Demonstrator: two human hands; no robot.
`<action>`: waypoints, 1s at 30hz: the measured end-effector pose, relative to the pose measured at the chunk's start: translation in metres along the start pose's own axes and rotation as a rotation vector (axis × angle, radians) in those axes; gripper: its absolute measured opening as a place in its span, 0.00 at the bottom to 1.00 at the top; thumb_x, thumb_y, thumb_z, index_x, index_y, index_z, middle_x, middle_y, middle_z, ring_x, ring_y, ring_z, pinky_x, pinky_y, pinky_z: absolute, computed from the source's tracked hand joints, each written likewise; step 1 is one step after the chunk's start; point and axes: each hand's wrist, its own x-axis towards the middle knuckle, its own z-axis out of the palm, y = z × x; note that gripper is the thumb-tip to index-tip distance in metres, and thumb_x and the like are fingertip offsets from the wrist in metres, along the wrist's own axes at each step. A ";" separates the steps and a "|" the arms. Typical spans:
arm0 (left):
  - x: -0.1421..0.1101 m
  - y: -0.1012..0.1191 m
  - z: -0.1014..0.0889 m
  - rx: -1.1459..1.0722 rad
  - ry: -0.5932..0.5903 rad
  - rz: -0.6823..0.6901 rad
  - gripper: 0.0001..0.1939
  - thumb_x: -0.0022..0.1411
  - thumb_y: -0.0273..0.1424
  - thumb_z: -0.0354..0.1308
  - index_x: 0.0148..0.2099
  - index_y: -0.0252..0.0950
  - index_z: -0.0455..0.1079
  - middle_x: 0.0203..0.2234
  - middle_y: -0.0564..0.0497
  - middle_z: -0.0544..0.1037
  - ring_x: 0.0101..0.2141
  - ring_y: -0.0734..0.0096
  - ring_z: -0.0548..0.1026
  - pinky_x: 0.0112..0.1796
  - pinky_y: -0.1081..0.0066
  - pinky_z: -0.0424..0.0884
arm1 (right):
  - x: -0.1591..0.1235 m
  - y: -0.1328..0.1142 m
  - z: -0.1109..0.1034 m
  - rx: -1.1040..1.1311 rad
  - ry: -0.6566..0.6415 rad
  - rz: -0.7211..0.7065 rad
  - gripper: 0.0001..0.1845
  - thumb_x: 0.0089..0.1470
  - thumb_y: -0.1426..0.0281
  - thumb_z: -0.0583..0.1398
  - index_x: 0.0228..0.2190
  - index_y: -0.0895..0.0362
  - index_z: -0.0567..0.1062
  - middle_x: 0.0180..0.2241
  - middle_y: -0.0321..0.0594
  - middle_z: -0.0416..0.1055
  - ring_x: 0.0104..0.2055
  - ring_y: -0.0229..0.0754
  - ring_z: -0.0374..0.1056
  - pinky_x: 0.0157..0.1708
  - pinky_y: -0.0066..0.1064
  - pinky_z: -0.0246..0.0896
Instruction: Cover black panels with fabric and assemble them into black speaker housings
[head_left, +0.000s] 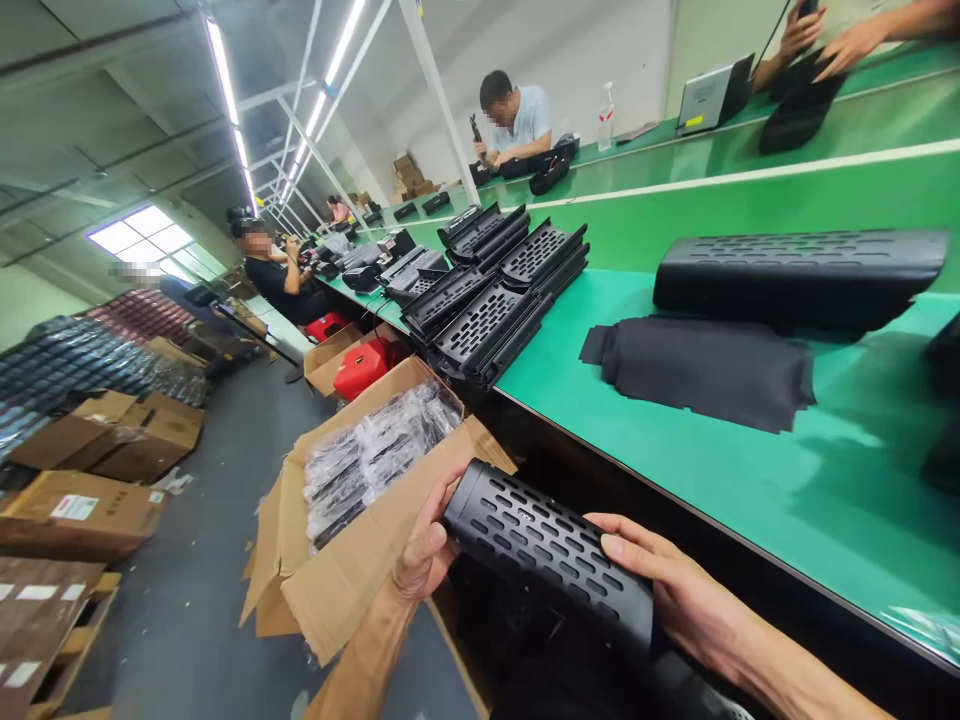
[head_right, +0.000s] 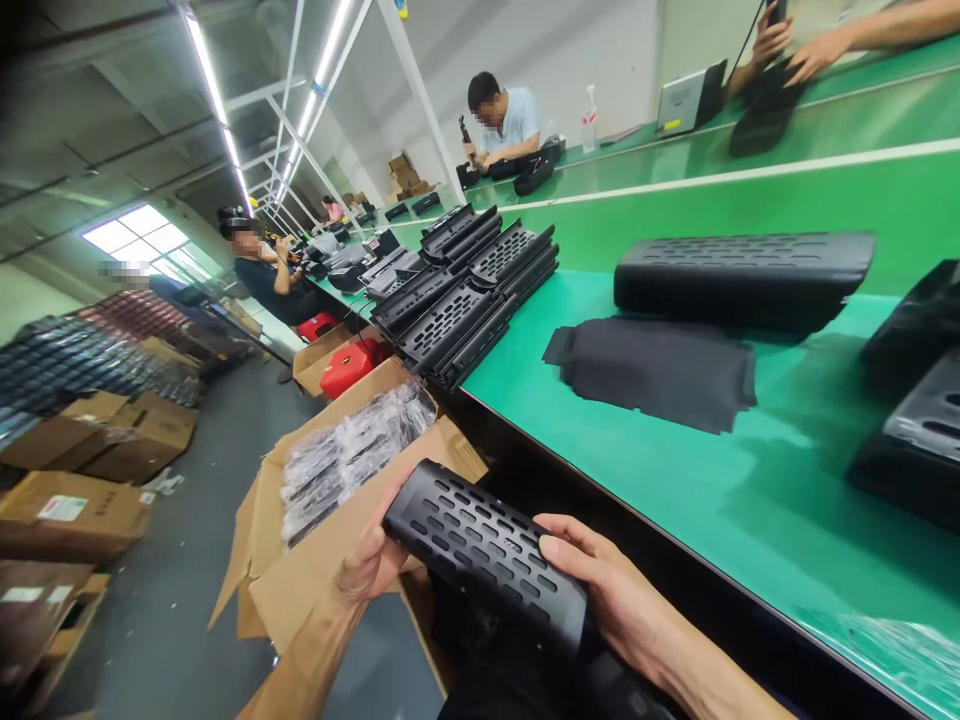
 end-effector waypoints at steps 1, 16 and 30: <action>-0.001 0.001 0.002 0.000 0.023 0.005 0.50 0.51 0.52 0.76 0.70 0.41 0.65 0.65 0.42 0.72 0.65 0.42 0.67 0.63 0.56 0.68 | 0.001 0.000 0.000 0.008 -0.012 0.006 0.26 0.55 0.58 0.73 0.52 0.53 0.75 0.43 0.39 0.80 0.44 0.47 0.76 0.45 0.37 0.69; -0.022 0.032 0.062 0.208 0.073 0.102 0.49 0.51 0.52 0.75 0.70 0.41 0.65 0.64 0.39 0.72 0.65 0.35 0.66 0.64 0.48 0.65 | -0.008 0.000 -0.019 0.152 -0.043 -0.024 0.33 0.54 0.61 0.74 0.57 0.53 0.71 0.59 0.47 0.73 0.57 0.51 0.73 0.55 0.41 0.68; -0.023 0.039 0.067 0.146 0.108 0.150 0.47 0.51 0.49 0.74 0.70 0.41 0.66 0.62 0.40 0.75 0.62 0.36 0.71 0.63 0.50 0.68 | -0.041 -0.009 -0.005 0.210 -0.045 -0.092 0.35 0.55 0.53 0.71 0.58 0.53 0.72 0.50 0.45 0.80 0.53 0.54 0.76 0.53 0.43 0.67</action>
